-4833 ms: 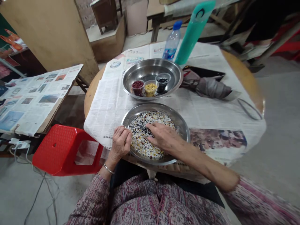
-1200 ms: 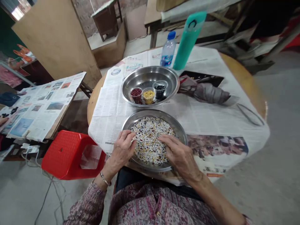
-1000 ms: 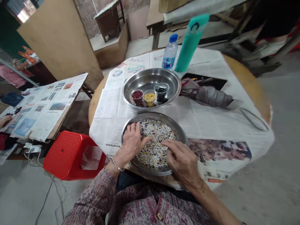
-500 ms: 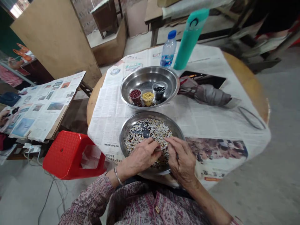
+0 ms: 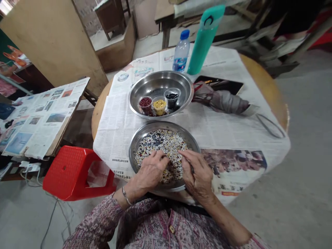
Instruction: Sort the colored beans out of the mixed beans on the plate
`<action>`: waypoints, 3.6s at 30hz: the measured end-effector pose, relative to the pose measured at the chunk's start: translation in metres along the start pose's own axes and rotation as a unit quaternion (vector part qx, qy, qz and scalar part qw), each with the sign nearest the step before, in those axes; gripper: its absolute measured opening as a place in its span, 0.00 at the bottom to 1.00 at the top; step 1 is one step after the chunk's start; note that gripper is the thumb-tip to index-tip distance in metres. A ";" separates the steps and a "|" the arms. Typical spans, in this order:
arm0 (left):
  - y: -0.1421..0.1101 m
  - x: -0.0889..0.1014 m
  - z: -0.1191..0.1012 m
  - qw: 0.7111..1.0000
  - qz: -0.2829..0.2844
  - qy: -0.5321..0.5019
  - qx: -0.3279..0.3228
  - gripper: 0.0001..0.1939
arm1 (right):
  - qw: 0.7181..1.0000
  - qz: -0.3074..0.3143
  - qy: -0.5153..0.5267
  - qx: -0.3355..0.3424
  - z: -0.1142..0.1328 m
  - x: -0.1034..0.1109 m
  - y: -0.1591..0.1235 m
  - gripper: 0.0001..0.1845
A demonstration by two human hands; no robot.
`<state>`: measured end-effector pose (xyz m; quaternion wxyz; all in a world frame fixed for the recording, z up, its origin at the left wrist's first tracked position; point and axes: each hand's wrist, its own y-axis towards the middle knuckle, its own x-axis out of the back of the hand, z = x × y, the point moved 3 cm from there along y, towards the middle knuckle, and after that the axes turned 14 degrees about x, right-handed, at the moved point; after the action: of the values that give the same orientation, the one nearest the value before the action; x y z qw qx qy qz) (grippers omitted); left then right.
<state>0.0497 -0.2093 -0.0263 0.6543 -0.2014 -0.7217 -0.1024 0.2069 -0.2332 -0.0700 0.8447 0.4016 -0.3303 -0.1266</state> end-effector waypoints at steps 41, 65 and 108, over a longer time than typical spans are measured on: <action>0.044 0.001 0.018 0.998 -0.017 -0.005 -0.056 0.12 | 1.000 0.001 0.022 0.007 -0.003 0.003 -0.004 0.17; -0.045 -0.023 0.063 0.932 -0.272 -0.238 -0.011 0.09 | 0.953 0.255 -0.146 0.073 -0.015 -0.032 0.048 0.20; -0.043 -0.025 0.060 0.943 -0.279 -0.184 0.009 0.15 | 0.923 0.358 -0.035 0.133 0.010 -0.065 0.063 0.14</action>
<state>-0.0212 -0.2272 -0.0529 0.4576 -0.0013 -0.8574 -0.2353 0.1483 -0.1672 -0.0468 0.7604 0.3606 -0.4951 0.2160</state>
